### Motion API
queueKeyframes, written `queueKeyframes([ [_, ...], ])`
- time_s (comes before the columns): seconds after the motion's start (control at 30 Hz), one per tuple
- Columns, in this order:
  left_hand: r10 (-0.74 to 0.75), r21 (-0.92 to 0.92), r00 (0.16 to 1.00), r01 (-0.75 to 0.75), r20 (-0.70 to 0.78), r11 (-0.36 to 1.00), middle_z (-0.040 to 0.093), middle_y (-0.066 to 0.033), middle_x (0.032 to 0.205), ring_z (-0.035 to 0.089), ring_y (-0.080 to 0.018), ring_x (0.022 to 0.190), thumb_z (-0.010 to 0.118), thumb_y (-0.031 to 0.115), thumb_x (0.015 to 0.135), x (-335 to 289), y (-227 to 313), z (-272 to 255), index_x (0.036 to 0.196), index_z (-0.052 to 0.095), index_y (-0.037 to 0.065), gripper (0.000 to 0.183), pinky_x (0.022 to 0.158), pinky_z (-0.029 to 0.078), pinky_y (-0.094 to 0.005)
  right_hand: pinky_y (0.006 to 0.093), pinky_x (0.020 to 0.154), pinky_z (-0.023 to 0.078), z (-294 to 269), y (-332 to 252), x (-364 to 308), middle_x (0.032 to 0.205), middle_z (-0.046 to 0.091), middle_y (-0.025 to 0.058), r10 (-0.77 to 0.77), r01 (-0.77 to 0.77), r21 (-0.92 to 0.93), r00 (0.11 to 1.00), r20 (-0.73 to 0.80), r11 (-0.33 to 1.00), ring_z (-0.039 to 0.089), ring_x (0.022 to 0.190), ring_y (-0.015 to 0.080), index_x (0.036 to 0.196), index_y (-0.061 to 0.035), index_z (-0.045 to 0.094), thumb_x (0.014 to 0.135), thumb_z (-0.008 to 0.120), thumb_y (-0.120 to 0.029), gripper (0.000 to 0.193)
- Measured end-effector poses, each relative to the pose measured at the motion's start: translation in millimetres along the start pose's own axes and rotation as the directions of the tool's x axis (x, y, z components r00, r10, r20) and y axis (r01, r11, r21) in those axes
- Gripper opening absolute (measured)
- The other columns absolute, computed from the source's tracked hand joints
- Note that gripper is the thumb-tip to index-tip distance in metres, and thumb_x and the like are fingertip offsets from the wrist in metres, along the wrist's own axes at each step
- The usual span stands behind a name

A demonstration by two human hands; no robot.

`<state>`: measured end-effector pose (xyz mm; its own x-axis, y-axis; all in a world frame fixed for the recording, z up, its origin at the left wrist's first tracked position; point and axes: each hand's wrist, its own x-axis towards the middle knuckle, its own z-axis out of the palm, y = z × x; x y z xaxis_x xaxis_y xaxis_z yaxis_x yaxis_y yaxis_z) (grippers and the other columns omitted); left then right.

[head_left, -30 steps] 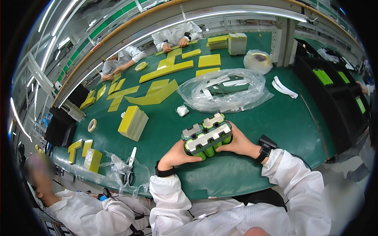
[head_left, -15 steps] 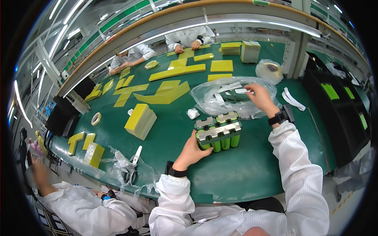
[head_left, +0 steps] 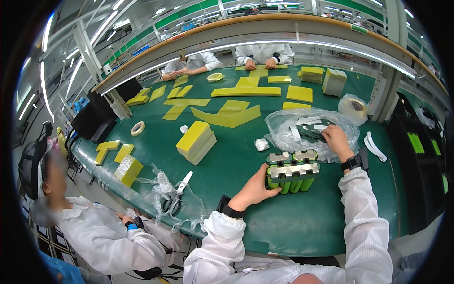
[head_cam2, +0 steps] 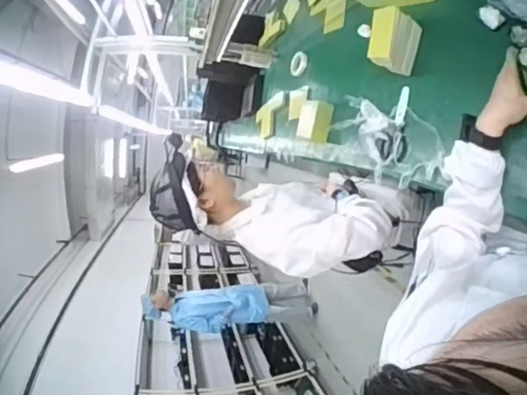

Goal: Manually assembling and inspecting lithium-ion battery packs by applying adhesive strips and organizing them into trays.

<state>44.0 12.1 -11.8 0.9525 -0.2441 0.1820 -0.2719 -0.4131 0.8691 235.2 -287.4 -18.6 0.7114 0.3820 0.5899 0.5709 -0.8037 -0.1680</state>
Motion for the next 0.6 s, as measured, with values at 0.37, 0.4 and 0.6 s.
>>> queueKeyframes([
  [0.37,0.165,0.032,0.979,-0.163,-0.115,0.986,0.044,-0.0179,0.134,0.042,-0.0298,0.126,0.083,0.024,0.069,-8.6,3.4,-19.6,0.143,0.022,0.003,0.098,0.106,0.033,-0.0391,0.0404,0.065,0.046,-0.7,8.8,-0.1,0.077,0.063,0.0143,0.079,-0.088,0.178,0.995,0.058,0.98,0.06,0.073,0.0334,0.074,-0.0016,0.067,0.078,0.068,-0.018,0.017],
  [0.4,0.164,0.048,0.976,-0.158,-0.142,0.986,0.044,-0.0179,0.134,0.042,-0.0298,0.126,0.083,0.024,0.069,-8.3,5.4,-22.6,0.143,0.022,0.003,0.098,0.106,0.033,-0.0391,0.0398,0.072,0.047,-6.2,10.4,-1.4,0.083,0.065,0.0136,0.039,-0.037,0.163,0.999,-0.009,0.986,0.06,0.081,0.0336,0.079,-0.002,0.069,0.081,0.066,-0.019,0.017],
  [0.6,0.194,-0.207,0.781,-0.382,-0.594,0.901,0.051,-0.0108,0.124,0.051,-0.0195,0.111,0.066,0.013,0.086,-10.2,6.4,-28.5,0.135,0.037,0.006,0.057,0.095,0.042,-0.0328,0.0283,0.086,0.043,-76.6,-69.0,-13.8,0.098,0.061,0.0095,0.099,0.188,0.389,0.786,-0.61,0.902,0.057,0.091,0.0187,0.1,0.0027,0.06,0.087,0.059,0.002,0.013],
])
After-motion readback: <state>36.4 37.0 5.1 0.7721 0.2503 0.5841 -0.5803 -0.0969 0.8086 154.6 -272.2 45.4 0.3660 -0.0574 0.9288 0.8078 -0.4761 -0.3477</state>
